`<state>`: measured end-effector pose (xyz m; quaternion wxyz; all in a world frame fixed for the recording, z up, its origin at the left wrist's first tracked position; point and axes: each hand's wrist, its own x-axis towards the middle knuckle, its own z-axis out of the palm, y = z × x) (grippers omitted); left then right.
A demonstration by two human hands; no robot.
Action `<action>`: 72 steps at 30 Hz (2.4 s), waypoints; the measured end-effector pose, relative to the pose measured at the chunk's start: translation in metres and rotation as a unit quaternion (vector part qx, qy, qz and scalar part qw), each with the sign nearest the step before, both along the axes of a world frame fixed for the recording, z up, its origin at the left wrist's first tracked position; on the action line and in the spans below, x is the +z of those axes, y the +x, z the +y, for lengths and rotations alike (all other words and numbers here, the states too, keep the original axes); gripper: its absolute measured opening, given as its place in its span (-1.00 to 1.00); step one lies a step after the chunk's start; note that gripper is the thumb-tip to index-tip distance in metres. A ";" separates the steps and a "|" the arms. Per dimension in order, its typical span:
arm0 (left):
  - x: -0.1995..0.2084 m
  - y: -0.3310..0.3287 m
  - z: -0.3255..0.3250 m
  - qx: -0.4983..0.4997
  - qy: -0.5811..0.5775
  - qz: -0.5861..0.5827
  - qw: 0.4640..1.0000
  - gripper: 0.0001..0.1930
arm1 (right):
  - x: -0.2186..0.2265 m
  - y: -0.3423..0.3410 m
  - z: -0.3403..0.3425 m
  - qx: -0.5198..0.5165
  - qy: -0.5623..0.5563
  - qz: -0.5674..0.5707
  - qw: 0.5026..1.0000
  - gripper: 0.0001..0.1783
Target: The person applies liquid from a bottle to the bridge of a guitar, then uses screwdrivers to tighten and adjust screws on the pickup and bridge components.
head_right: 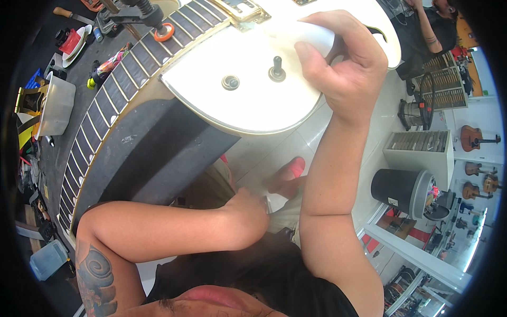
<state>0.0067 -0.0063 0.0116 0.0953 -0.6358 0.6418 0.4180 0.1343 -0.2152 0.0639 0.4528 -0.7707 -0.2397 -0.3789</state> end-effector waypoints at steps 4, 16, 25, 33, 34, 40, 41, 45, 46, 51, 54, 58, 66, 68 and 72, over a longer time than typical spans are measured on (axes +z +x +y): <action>0.002 0.001 0.000 0.009 0.005 0.003 1.000 -0.64 | 0.000 -0.002 0.001 0.001 0.019 0.001 1.000 -0.67; 0.001 0.001 -0.001 -0.002 0.002 0.003 1.000 -0.60 | -0.004 -0.002 -0.003 0.017 0.071 -0.020 0.997 -0.69; 0.003 0.002 -0.001 -0.014 0.000 -0.001 1.000 -0.60 | -0.004 -0.003 -0.004 0.008 0.067 -0.017 0.998 -0.70; 0.002 0.001 0.000 -0.004 -0.002 -0.004 1.000 -0.61 | -0.004 -0.002 -0.001 0.011 0.067 -0.011 0.998 -0.71; 0.002 0.001 0.000 -0.005 -0.003 0.000 1.000 -0.61 | -0.004 -0.002 -0.001 0.012 0.067 -0.009 0.998 -0.71; 0.000 0.001 0.001 -0.001 -0.002 -0.001 1.000 -0.61 | -0.002 -0.003 0.000 0.022 0.054 0.010 0.998 -0.70; 0.001 0.001 0.001 -0.002 -0.002 -0.001 1.000 -0.61 | -0.002 -0.003 0.000 0.021 0.054 0.010 0.998 -0.70; 0.003 0.002 0.000 -0.017 0.000 0.000 1.000 -0.59 | -0.001 -0.004 0.000 0.020 0.047 0.021 0.998 -0.70; 0.003 0.003 0.000 -0.018 0.000 0.004 1.000 -0.59 | 0.000 -0.004 0.000 0.023 0.044 0.022 0.999 -0.69; 0.001 0.000 0.000 -0.011 -0.004 -0.002 1.000 -0.55 | 0.001 -0.002 0.001 0.027 0.015 0.019 0.999 -0.68; 0.000 0.000 -0.001 -0.015 0.000 0.000 1.000 -0.54 | 0.002 -0.001 0.001 0.027 0.002 0.018 0.999 -0.67; 0.001 0.001 -0.002 -0.018 0.006 0.011 1.000 -0.54 | 0.004 0.001 0.001 0.028 -0.022 0.016 0.999 -0.66; -0.001 -0.002 -0.001 0.000 -0.001 0.006 1.000 -0.56 | 0.004 -0.001 0.002 0.032 -0.025 0.039 0.998 -0.66; -0.001 -0.002 -0.001 0.003 -0.001 0.009 1.000 -0.56 | 0.004 0.000 0.002 0.039 -0.024 0.035 0.998 -0.66; -0.002 -0.002 -0.002 -0.007 0.000 0.005 1.000 -0.56 | 0.005 -0.002 0.002 0.041 -0.028 0.048 0.998 -0.64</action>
